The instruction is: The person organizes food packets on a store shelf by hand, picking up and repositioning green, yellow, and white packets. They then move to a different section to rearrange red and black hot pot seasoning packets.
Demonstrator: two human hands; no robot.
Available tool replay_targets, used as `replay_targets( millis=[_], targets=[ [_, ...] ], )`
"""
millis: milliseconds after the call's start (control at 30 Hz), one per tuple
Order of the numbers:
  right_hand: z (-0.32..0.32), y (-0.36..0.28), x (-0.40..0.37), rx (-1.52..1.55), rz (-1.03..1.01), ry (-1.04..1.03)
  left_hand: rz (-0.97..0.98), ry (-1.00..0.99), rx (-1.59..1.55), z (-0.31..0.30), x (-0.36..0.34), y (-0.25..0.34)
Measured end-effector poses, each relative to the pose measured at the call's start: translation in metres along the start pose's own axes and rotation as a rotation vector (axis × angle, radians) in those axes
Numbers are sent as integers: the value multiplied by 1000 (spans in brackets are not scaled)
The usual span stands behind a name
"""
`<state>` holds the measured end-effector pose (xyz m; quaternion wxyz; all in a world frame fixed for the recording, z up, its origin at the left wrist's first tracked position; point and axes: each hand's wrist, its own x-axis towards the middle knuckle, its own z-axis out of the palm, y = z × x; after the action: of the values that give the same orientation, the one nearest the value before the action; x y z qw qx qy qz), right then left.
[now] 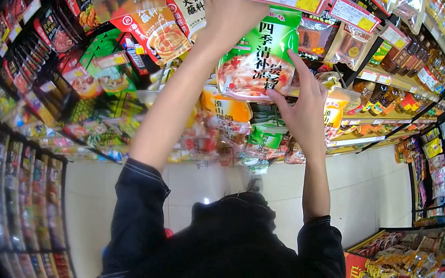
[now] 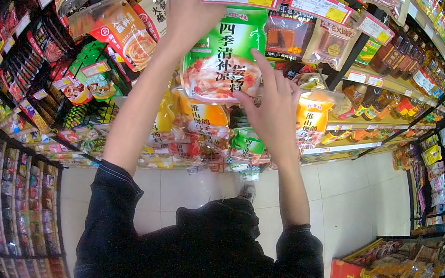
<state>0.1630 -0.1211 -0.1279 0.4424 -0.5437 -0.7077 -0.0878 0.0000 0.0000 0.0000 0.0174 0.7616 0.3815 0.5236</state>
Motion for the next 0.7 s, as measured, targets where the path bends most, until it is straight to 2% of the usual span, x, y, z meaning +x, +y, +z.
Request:
replay_targets(
  millis=[67, 200, 300, 433, 467, 567, 700],
  targets=[
    [2, 0, 1, 40, 18, 0, -64, -110, 125, 1, -2, -2],
    [1, -2, 8, 133, 63, 27, 377, 259, 230, 21, -27, -20],
    [0, 2, 11, 174, 65, 49, 398, 326, 201, 11, -62, -19],
    [0, 5, 16, 306, 78, 53, 459, 64, 135, -5, -113, -21],
    [-1, 6, 18, 342, 87, 49, 416, -56, 182, -8, -123, -19],
    [-3, 6, 22, 359, 90, 30, 345, -148, 273, -8, -135, -20],
    [0, 7, 31, 368, 77, 70, 340, -106, 292, -2, -129, -25]
  ],
)
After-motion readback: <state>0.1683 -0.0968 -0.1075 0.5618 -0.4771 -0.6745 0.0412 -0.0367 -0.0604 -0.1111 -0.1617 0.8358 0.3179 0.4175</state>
